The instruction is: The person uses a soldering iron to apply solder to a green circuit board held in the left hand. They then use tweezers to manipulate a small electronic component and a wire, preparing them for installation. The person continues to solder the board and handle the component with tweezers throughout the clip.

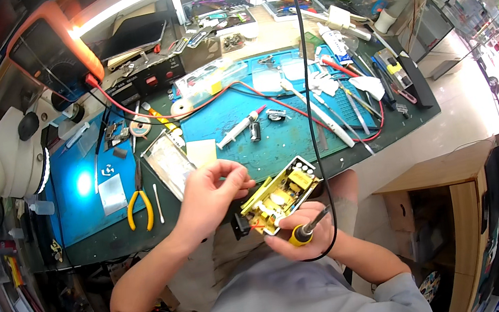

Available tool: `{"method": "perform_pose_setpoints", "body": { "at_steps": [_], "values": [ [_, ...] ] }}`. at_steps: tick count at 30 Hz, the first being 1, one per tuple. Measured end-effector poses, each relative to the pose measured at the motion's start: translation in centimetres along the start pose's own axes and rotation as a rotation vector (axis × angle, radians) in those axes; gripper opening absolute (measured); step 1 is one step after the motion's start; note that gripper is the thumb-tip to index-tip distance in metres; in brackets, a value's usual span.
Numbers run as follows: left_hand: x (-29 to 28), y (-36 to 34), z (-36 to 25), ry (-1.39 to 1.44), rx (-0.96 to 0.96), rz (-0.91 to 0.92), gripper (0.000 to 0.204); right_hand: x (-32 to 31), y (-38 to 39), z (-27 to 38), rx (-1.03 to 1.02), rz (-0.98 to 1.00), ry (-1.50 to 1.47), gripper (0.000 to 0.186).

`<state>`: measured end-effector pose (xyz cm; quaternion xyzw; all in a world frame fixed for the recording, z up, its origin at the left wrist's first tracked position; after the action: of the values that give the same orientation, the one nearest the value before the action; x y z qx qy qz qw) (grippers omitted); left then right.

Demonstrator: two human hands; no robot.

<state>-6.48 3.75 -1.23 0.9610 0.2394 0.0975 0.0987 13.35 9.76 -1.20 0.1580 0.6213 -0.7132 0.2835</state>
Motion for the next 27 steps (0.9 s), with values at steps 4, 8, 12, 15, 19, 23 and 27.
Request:
{"method": "perform_pose_setpoints", "body": {
  "at_steps": [4,8,12,15,19,23,27],
  "values": [
    [-2.9,2.3,-2.6,-0.01,0.026,-0.102,0.017,1.6,-1.4,-0.4,-0.003,0.052,0.134,0.038],
    [-3.7,4.3,-3.2,0.065,-0.044,-0.08,0.016,2.9,-2.5,-0.4,0.085,0.154,0.13,0.041],
    [-2.9,5.9,-2.8,0.07,-0.094,-0.019,0.016,1.4,-2.4,0.1,0.308,0.03,-0.194,0.036],
    [-1.7,7.3,-1.8,0.067,-0.13,0.077,0.018,0.8,-3.5,1.3,0.555,-0.016,-0.478,0.033],
    [-0.2,7.8,-1.1,0.077,-0.09,0.105,0.017,1.1,-3.2,2.0,0.771,-0.047,-0.701,0.036],
    [0.7,8.1,-0.4,0.066,-0.086,0.123,0.016,0.9,-2.3,2.0,0.815,-0.08,-0.765,0.04],
    [1.3,8.4,-0.6,0.034,-0.067,0.108,0.016,0.5,-1.9,1.8,0.782,-0.083,-0.763,0.043]
  ]
}}
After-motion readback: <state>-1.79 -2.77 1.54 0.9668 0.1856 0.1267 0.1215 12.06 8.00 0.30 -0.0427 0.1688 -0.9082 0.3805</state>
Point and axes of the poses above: each hand's wrist, its own y-axis away from the middle knuckle, its own x-axis out of the palm, z = x × y, the point moved 4 cm from there along -y, towards the middle knuckle, and after that the axes turned 4 degrees about x, right-handed, at the moved point
